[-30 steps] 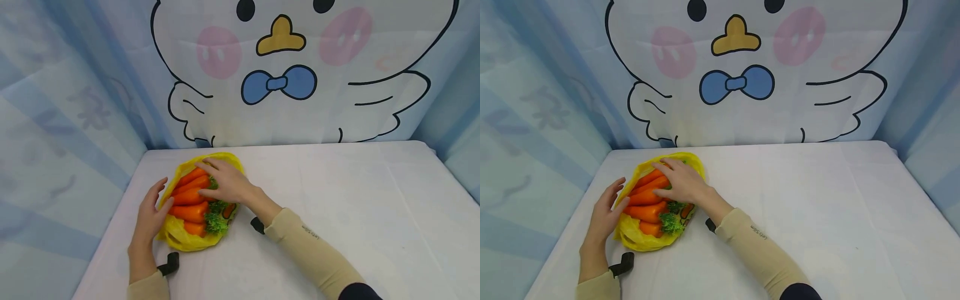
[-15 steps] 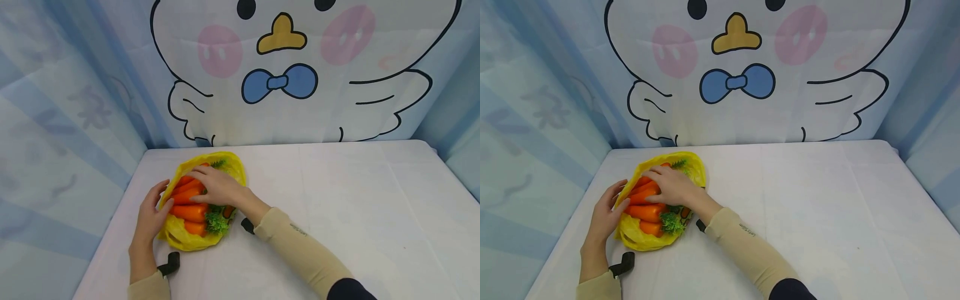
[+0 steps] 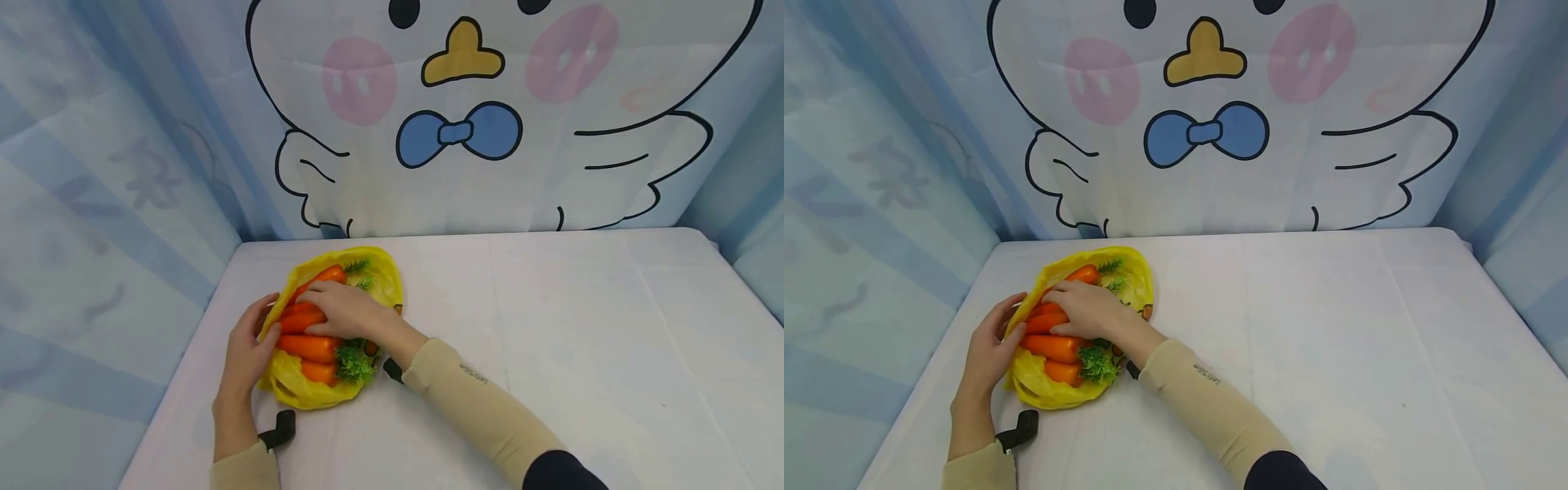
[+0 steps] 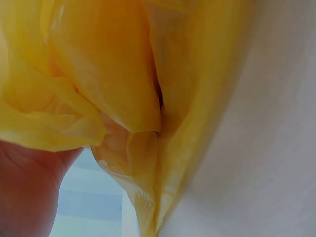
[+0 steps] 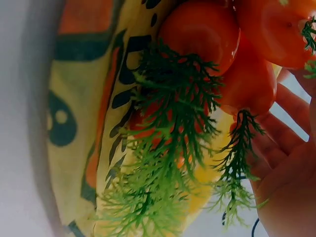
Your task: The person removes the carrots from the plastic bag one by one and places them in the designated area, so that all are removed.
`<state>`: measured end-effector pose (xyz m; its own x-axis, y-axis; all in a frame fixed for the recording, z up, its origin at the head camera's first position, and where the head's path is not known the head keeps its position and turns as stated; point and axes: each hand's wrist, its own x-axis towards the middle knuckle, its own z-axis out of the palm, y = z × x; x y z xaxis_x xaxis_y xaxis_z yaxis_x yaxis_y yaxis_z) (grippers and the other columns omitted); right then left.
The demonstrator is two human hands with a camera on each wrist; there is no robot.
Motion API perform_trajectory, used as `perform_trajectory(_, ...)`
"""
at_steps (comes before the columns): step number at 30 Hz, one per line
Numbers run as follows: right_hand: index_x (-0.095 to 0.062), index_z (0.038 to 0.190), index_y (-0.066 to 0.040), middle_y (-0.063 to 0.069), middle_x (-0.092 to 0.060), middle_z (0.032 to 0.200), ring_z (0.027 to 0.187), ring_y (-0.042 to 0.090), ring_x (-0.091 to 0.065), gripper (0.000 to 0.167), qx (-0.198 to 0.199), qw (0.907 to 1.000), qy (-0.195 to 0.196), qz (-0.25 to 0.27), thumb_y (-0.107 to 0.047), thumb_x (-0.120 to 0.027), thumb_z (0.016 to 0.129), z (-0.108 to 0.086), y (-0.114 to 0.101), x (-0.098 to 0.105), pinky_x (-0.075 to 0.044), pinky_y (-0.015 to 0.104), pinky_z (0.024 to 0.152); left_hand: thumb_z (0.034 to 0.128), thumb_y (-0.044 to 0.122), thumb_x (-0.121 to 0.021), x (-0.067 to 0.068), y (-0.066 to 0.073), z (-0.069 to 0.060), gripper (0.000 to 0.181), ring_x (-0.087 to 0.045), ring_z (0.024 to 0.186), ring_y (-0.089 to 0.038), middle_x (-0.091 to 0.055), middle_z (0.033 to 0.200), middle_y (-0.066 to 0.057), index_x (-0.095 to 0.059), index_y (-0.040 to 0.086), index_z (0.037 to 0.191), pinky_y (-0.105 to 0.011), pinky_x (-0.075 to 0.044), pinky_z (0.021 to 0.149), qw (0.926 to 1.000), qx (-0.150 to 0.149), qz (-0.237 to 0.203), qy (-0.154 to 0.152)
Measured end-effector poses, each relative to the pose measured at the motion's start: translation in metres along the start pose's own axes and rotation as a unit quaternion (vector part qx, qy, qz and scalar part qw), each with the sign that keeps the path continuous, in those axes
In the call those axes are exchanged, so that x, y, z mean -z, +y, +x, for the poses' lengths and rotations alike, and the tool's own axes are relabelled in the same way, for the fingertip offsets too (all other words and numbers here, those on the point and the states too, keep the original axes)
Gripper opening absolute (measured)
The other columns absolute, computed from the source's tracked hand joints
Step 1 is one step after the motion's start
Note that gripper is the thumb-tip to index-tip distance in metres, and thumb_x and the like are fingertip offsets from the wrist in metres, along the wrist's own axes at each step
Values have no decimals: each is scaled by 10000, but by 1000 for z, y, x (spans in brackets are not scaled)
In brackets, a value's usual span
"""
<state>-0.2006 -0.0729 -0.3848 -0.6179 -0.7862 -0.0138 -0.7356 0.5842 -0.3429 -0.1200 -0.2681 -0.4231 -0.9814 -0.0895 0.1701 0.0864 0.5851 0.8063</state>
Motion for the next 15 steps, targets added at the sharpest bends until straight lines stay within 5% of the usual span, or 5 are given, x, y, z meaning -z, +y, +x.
perform_trajectory(15,-600,1407,-158,12,-581,1389,1248,161,-541,491,-30,9997,-242,-61,-351,-689,964,6,0,-1,-452,293,1052,1005,-24,-507,0,-4,2,480,-509,1316,-332,-476,1497,-141,-467,58,1476,-440,-375,1104,9999,-67,-67,36)
